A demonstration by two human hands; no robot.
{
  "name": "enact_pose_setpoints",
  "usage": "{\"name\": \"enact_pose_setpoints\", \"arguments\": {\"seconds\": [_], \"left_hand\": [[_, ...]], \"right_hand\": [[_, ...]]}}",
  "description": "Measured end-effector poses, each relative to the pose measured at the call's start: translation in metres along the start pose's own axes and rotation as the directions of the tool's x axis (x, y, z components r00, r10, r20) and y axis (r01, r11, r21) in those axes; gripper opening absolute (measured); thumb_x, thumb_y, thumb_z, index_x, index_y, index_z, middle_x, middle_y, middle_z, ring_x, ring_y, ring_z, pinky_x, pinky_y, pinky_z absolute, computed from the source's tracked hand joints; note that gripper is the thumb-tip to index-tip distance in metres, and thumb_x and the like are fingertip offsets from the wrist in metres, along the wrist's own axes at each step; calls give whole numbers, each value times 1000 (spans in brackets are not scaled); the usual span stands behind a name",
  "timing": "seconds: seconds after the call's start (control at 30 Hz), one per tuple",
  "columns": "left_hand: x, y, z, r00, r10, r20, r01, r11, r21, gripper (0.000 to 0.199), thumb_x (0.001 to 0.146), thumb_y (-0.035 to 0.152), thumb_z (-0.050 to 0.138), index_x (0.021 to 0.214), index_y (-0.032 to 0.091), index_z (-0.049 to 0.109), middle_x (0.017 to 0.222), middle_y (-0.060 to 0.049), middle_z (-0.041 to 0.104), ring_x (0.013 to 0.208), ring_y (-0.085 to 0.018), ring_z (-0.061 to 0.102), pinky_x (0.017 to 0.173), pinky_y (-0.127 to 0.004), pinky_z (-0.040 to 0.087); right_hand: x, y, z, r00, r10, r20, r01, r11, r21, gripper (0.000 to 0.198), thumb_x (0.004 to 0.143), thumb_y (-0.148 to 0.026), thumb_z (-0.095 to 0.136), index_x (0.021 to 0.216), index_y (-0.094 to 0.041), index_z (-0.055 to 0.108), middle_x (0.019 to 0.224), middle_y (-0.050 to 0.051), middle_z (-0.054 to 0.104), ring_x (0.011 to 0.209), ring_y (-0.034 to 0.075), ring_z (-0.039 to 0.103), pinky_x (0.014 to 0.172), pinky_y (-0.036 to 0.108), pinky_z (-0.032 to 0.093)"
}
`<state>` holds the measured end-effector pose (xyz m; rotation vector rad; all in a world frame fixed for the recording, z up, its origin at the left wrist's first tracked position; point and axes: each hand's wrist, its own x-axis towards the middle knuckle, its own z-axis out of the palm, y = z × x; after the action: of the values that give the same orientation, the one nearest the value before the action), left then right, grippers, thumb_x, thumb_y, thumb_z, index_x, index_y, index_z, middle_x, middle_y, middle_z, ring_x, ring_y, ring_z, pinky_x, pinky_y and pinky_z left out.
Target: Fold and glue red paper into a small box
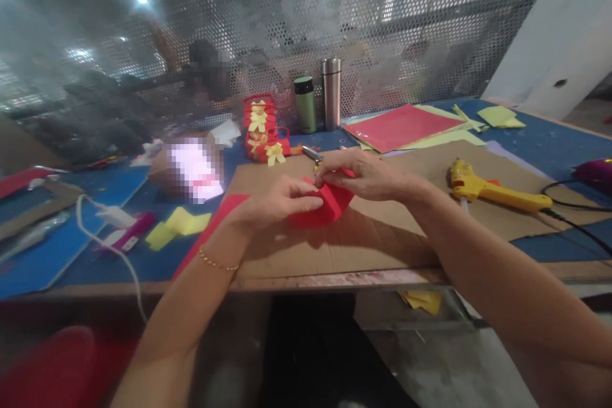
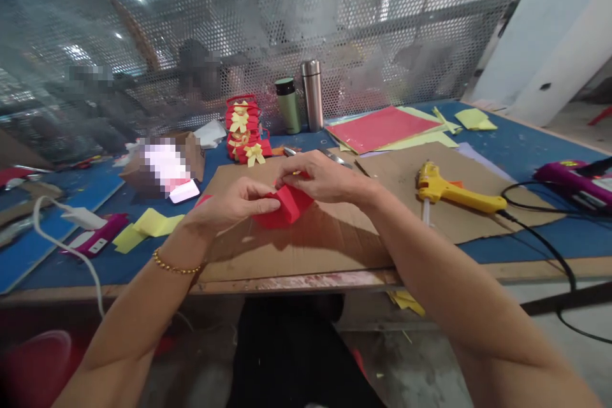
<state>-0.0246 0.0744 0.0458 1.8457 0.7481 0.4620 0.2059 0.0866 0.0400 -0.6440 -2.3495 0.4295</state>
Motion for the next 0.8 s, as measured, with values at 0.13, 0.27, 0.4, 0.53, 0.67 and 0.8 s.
{"name": "enact_pose_setpoints", "arguments": {"seconds": [0.13,0.27,0.4,0.53,0.67,0.8], "left_hand": [[-1,-1,-2,1000,-10,19,10,1000,17,33,84,45,74,87,13,79,75,-4,68,68,-13,56,64,-25,45],[-2,1,-4,999,-36,26,37,998,-44,35,83,46,76,92,13,81,82,-6,73,71,-14,59,64,-24,46],[-2,7,-7,993,-53,109,57,998,-31,31,87,45,74,88,15,82,80,-6,74,71,-14,61,64,-24,47],[-2,11,-10,978,-37,204,28,999,45,27,83,42,78,84,16,83,74,-4,72,66,-12,58,61,-23,44],[-3,11,-11,970,-81,230,63,995,83,21,78,36,82,81,16,84,65,-3,68,62,-12,54,60,-24,42],[-3,13,-8,972,-83,221,71,996,62,16,75,33,84,75,17,84,66,-3,69,63,-11,54,61,-24,43]], "right_hand": [[-1,-7,-5,999,-6,50,6,1000,4,22,96,-24,54,93,-18,75,89,5,75,79,15,61,73,27,43],[-5,-9,-16,989,47,140,-47,999,-3,20,94,-32,60,95,-19,76,93,5,75,85,17,63,76,29,43],[-7,-6,-20,985,31,167,-34,999,19,19,93,-33,62,88,-19,74,85,3,73,80,16,61,74,29,43],[-5,-11,-14,983,-41,181,29,997,69,19,95,-31,61,90,-18,74,85,3,73,81,16,62,75,28,44],[-5,-19,-11,982,-79,170,66,995,80,17,95,-27,63,93,-17,75,83,3,73,80,15,62,73,27,45],[-6,-20,-12,980,-108,165,96,992,79,16,96,-26,64,94,-17,77,85,4,75,82,15,64,75,27,46]]}}
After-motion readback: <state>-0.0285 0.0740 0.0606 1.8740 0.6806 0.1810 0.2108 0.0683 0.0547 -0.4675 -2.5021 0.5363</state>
